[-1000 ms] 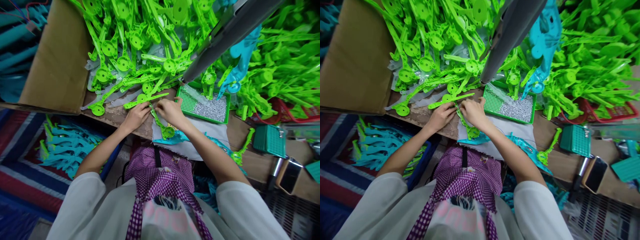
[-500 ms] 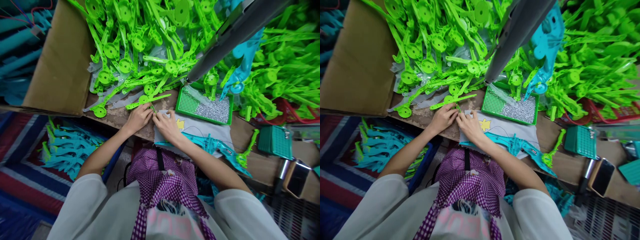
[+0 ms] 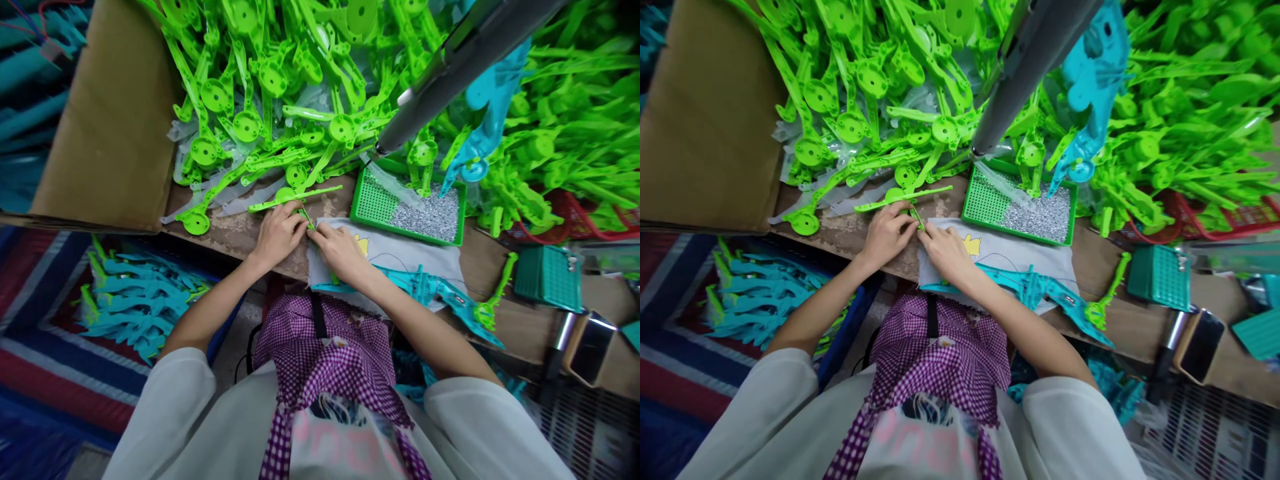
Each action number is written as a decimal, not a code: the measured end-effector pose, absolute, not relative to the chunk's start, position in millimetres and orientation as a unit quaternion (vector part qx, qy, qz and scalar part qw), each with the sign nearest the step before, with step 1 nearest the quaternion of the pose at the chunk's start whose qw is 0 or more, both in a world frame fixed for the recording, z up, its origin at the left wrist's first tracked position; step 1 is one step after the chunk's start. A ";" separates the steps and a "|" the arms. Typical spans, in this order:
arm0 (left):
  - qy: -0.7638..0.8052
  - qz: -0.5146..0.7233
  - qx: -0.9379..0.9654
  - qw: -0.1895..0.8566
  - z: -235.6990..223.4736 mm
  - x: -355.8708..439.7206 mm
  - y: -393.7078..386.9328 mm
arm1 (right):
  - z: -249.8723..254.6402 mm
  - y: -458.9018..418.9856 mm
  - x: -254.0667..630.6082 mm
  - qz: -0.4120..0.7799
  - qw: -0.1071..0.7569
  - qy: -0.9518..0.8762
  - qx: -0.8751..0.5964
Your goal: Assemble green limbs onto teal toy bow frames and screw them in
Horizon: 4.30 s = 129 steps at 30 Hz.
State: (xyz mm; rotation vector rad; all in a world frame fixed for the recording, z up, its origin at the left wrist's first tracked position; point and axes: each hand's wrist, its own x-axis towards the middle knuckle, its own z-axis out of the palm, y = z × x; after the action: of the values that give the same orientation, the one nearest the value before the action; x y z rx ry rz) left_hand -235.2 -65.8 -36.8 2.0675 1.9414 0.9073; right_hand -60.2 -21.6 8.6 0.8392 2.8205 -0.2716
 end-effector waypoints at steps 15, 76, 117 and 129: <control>0.730 0.429 0.503 0.173 -49.5 -212.6 -53.1 | -1.4 -19.8 -55.5 -0.169 0.049 0.935 0.309; 0.680 0.427 0.553 0.223 -46.2 -224.2 -62.5 | -2.6 -6.1 -38.1 -0.397 -0.078 0.822 0.402; 0.572 0.366 0.700 0.223 -44.2 -234.2 -76.1 | -1.3 -24.7 -16.6 -0.280 -0.081 0.886 0.360; 0.618 0.391 0.643 0.228 -43.4 -222.9 -68.2 | -5.5 -21.7 -9.9 -0.397 -0.089 0.828 0.387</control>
State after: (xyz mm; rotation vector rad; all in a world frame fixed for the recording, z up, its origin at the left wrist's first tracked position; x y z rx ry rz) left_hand -222.9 -68.2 -43.4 1.7693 1.7025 1.0766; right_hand -9.9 -21.7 -5.5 1.2882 2.7584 -1.3222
